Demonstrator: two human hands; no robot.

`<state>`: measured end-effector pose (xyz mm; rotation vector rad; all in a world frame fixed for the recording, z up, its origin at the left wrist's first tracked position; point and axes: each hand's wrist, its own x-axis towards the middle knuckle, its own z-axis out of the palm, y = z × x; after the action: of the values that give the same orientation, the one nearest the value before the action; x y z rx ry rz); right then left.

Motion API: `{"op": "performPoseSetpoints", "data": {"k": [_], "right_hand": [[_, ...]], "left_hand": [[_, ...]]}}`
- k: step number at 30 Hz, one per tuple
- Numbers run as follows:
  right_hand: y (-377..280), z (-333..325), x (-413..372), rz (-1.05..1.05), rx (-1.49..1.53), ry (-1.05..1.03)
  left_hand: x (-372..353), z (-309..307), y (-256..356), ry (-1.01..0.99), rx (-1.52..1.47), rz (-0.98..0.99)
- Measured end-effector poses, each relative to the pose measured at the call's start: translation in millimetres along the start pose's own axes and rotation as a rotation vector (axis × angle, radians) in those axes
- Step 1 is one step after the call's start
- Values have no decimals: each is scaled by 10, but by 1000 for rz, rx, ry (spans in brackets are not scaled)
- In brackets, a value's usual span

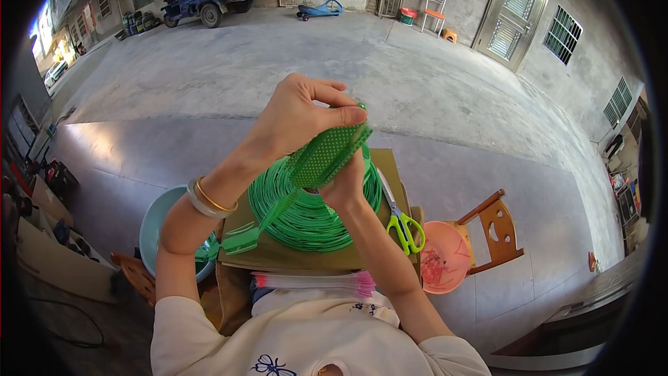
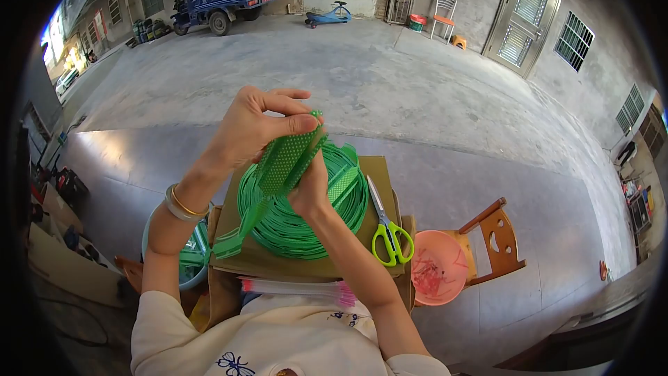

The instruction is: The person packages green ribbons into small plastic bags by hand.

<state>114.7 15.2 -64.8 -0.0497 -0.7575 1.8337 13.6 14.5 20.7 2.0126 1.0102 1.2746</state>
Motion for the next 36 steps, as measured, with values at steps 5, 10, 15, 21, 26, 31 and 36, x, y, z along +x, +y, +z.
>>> {"op": "performPoseSetpoints", "data": {"k": [5, 10, 15, 21, 26, 31, 36], "right_hand": [[29, -88, -4, 61, 25, -311], [-50, 4, -55, 142, -275, -238], [-294, -207, 92, 54, 133, -158], [-869, -568, 159, -171, 228, 92], [-943, -845, 150, -214, 175, 105], [-779, -929, 161, -184, 171, 161], [-385, -688, 86, -44, -72, 266]], "left_hand": [[8, -14, -131, 108, -5, -131], [-58, -75, 115, -34, -53, -507], [-336, -39, -179, -127, -542, -484], [-820, -327, -383, -740, -434, -652], [-910, -536, -202, -595, -429, -690], [-893, -551, 96, -342, -277, -324], [-703, -315, 242, -196, -284, 210]]}}
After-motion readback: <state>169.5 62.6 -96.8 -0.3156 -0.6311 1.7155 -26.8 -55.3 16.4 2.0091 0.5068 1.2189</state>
